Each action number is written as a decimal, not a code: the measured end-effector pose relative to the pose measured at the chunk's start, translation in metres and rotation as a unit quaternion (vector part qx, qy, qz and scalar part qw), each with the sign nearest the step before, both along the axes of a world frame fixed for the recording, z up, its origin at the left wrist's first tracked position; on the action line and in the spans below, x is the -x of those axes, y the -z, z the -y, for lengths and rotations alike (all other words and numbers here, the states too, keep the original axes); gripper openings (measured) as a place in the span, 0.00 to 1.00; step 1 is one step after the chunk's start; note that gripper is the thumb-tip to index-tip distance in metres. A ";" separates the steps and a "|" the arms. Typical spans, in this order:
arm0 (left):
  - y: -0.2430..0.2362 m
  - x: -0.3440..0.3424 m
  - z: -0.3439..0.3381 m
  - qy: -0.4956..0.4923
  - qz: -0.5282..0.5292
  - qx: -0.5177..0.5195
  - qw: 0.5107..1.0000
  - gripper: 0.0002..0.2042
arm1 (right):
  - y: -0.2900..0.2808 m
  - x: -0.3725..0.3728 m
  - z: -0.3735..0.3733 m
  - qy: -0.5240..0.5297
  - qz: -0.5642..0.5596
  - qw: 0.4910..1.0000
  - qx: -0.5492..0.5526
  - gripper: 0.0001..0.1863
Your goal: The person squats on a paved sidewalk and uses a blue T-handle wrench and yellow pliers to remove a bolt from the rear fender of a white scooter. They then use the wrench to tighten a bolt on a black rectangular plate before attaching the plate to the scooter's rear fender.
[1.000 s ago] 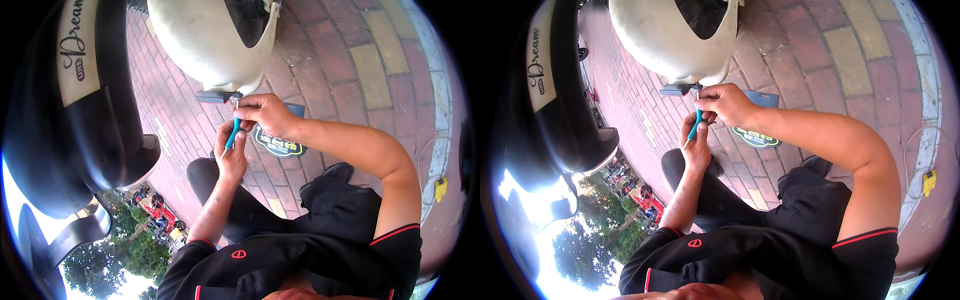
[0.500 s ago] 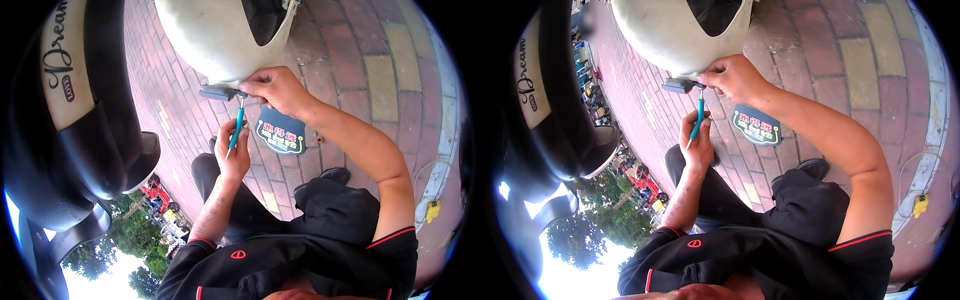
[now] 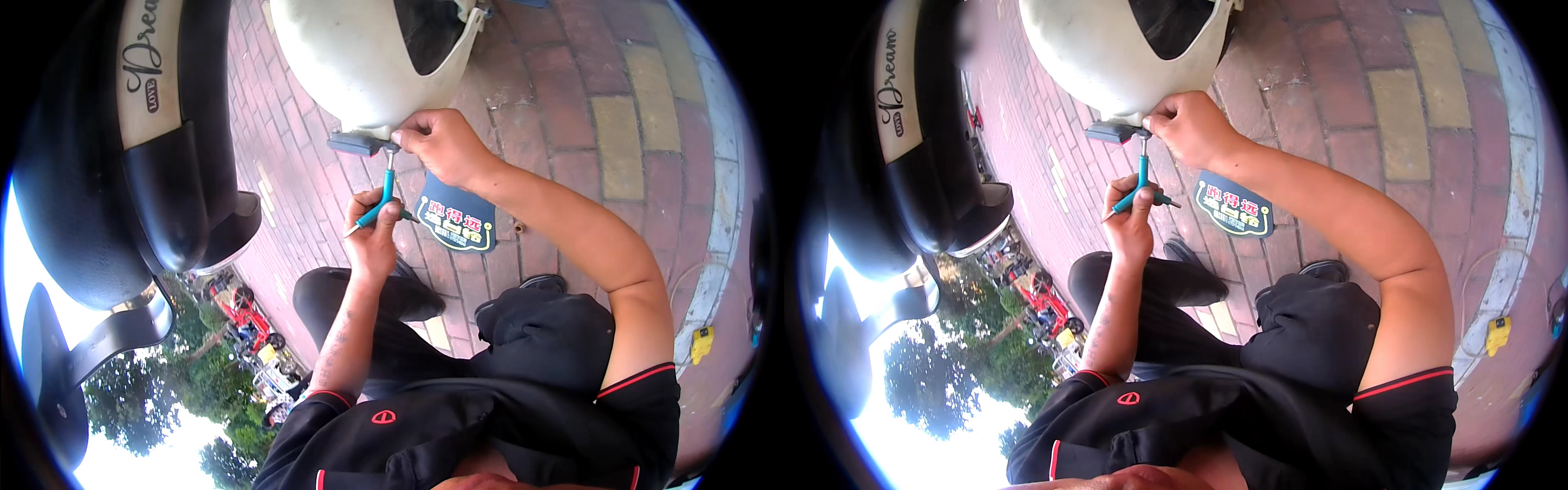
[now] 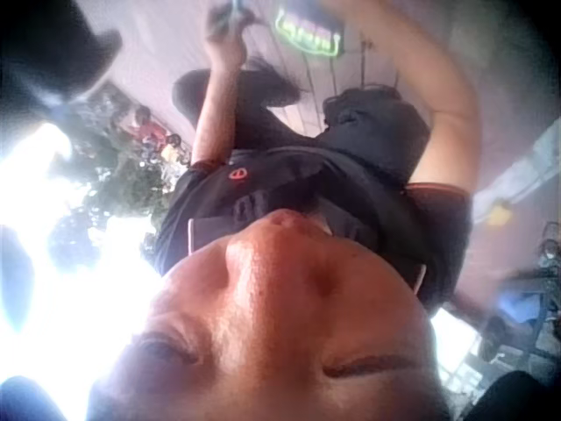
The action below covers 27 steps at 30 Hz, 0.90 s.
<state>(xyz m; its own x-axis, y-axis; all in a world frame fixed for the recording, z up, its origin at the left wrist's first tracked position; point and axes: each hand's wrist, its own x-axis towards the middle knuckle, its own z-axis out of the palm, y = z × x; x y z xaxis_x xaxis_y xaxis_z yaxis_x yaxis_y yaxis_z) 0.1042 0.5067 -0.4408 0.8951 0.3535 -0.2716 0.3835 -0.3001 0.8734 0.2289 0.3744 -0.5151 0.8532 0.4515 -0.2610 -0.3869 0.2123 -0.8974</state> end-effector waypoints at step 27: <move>0.043 0.020 -0.052 0.178 -0.202 0.312 0.911 0.32 | 0.066 0.178 0.099 0.378 -0.234 0.890 0.104 0.13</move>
<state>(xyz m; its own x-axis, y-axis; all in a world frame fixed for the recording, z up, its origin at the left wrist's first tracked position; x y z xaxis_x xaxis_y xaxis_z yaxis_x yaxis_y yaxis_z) 0.0843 0.5591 -0.4838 0.7057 -0.2762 -0.6524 0.6864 0.0386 0.7262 0.0510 0.2754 -0.5809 0.6685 -0.3057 -0.6780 -0.5456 0.4180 -0.7264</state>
